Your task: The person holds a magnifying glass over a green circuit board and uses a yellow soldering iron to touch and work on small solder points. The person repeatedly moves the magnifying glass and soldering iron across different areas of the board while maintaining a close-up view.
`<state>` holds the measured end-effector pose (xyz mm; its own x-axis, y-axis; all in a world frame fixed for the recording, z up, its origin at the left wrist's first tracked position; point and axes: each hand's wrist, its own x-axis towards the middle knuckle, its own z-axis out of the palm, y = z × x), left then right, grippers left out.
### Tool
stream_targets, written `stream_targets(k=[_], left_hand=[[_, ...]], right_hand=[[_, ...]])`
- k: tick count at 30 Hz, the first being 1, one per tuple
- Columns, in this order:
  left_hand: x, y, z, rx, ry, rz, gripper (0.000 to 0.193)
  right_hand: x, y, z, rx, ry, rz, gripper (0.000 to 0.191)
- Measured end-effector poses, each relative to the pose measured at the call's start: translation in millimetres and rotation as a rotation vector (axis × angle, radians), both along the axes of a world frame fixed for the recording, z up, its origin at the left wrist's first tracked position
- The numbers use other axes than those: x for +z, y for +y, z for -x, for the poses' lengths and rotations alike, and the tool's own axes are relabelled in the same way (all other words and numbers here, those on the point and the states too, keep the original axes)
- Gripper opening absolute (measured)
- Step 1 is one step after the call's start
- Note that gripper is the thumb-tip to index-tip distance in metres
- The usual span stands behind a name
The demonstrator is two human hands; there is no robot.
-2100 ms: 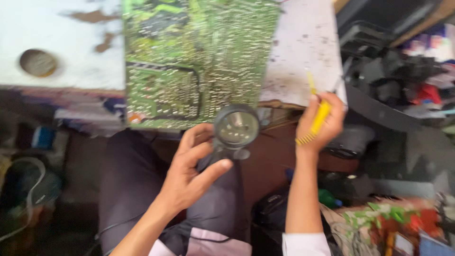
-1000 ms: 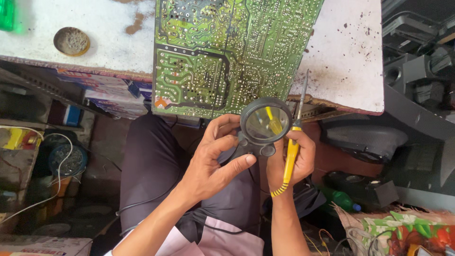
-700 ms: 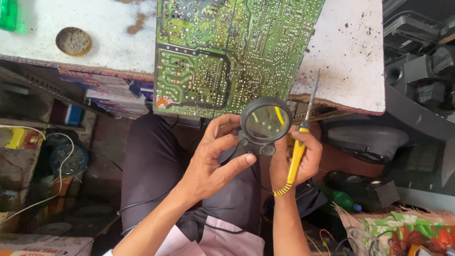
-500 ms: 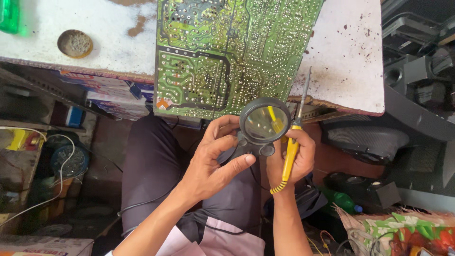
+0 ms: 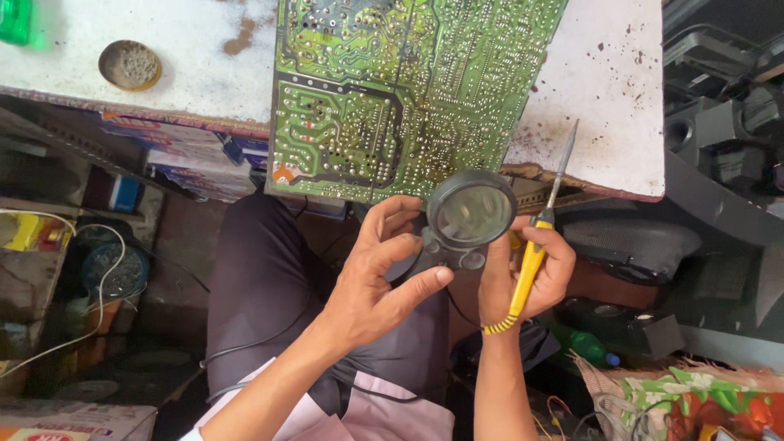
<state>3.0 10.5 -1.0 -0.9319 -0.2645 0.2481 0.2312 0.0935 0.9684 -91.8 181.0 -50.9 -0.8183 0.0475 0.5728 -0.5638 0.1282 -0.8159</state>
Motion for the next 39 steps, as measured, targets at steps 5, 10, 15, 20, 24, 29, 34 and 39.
stream_targets(k=[5,10,15,20,24,29,34,39], left_hand=[[-3.6,0.8,0.3,0.004,0.004,0.019,0.035],[-4.7,0.3,-0.7,0.0,0.01,0.012,0.035],[-4.5,-0.4,-0.3,0.0,0.008,0.009,0.036],[-4.6,-1.3,-0.2,-0.003,0.014,0.014,0.036],[-3.5,-1.9,-0.4,-0.004,-0.001,-0.005,0.036],[-1.6,-4.7,-0.3,-0.018,-0.013,0.005,0.034],[-0.9,-3.9,1.1,-0.017,-0.013,-0.013,0.035],[-2.4,-3.7,0.2,-0.016,-0.017,-0.017,0.035]], right_hand=[[-8.3,-0.6,-9.5,-0.121,-0.056,-0.111,0.033],[-11.3,-3.7,-11.6,-0.079,-0.049,-0.08,0.034],[-9.7,-6.5,-9.4,-0.003,-0.037,0.067,0.034],[-8.9,-5.0,-9.3,-0.094,-0.057,-0.105,0.034],[-7.3,-4.7,-11.5,-0.072,0.059,-0.181,0.033],[-4.1,-5.8,-8.7,0.027,-0.023,0.056,0.036],[-2.3,-8.3,-8.4,-0.057,-0.03,-0.076,0.032],[-1.1,-10.0,-10.9,-0.038,-0.076,-0.074,0.033]])
